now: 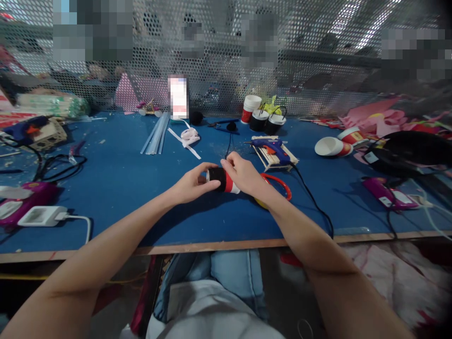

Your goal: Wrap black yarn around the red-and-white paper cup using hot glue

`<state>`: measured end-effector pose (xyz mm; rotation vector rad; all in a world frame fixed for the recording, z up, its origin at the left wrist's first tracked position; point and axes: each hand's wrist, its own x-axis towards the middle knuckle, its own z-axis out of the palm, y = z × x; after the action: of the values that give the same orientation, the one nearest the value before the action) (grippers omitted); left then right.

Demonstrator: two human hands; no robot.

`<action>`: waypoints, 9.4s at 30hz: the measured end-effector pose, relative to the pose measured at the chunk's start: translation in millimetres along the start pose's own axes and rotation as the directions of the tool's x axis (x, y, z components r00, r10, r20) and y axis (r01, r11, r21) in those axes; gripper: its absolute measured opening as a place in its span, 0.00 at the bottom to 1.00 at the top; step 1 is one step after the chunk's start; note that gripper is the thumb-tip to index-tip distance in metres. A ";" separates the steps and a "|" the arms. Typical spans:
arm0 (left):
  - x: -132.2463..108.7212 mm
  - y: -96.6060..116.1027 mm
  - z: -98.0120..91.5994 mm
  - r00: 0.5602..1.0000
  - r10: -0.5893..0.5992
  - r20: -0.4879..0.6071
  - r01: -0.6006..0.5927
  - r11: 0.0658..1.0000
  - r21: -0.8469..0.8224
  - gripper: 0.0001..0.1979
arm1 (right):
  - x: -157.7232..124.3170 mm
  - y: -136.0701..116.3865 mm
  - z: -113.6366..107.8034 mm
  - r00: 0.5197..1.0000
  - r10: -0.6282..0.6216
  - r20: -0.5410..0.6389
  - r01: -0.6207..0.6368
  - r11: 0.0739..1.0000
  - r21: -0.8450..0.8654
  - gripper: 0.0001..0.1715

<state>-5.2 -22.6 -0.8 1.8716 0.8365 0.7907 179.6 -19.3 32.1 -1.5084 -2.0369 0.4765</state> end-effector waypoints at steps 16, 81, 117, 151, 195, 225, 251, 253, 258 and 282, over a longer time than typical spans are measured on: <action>-3.9 5.6 5.1 0.955 0.293 0.049 -0.293 0.903 0.313 0.27 | 5.4 0.6 -17.0 0.983 -0.183 -0.034 0.182 0.909 0.375 0.11; 3.8 -0.1 -19.5 0.980 0.195 -0.026 -0.179 0.936 0.305 0.24 | -29.5 24.7 -64.3 0.985 0.101 0.139 -0.116 0.988 0.100 0.14; 5.9 -8.0 -16.2 0.993 0.080 -0.092 -0.061 0.978 0.198 0.25 | -41.4 12.8 -67.1 0.993 -0.030 0.117 0.033 0.999 -0.023 0.10; 4.8 -8.1 -16.5 0.970 0.218 -0.106 -0.182 0.945 0.271 0.24 | -44.3 10.9 -69.8 0.997 0.003 0.074 0.002 0.998 -0.070 0.14; 2.7 0.5 -17.2 0.915 0.400 0.054 -0.384 0.821 0.422 0.23 | -39.5 13.9 -67.9 0.999 -0.031 -0.019 0.028 0.989 -0.147 0.10; 5.2 -5.6 -13.7 0.992 0.008 -0.125 0.004 0.995 0.095 0.28 | -46.5 8.0 -70.5 0.994 -0.078 0.074 0.085 0.991 -0.102 0.11; 3.8 -9.3 -13.6 0.968 0.229 -0.099 -0.209 0.962 0.173 0.25 | -43.5 11.7 -69.5 0.999 0.008 0.036 -0.006 0.998 -0.069 0.11; 3.8 -9.4 -13.4 0.966 0.242 -0.090 -0.224 0.959 0.174 0.25 | -42.8 12.1 -68.8 1.000 0.003 0.028 -0.001 0.997 -0.074 0.10; 4.2 -7.0 -12.7 0.955 0.288 -0.068 -0.272 0.945 0.180 0.25 | -41.5 12.1 -68.4 1.000 -0.020 -0.004 0.020 0.996 -0.088 0.10; 2.4 1.6 -15.5 0.911 0.412 0.017 -0.385 0.834 0.396 0.24 | -39.1 13.6 -68.2 1.000 -0.004 -0.011 0.003 0.996 -0.090 0.10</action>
<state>-15.8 -13.9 7.0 2.4425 0.6858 1.0028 240.6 -55.3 69.0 -1.5566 -2.0770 0.3791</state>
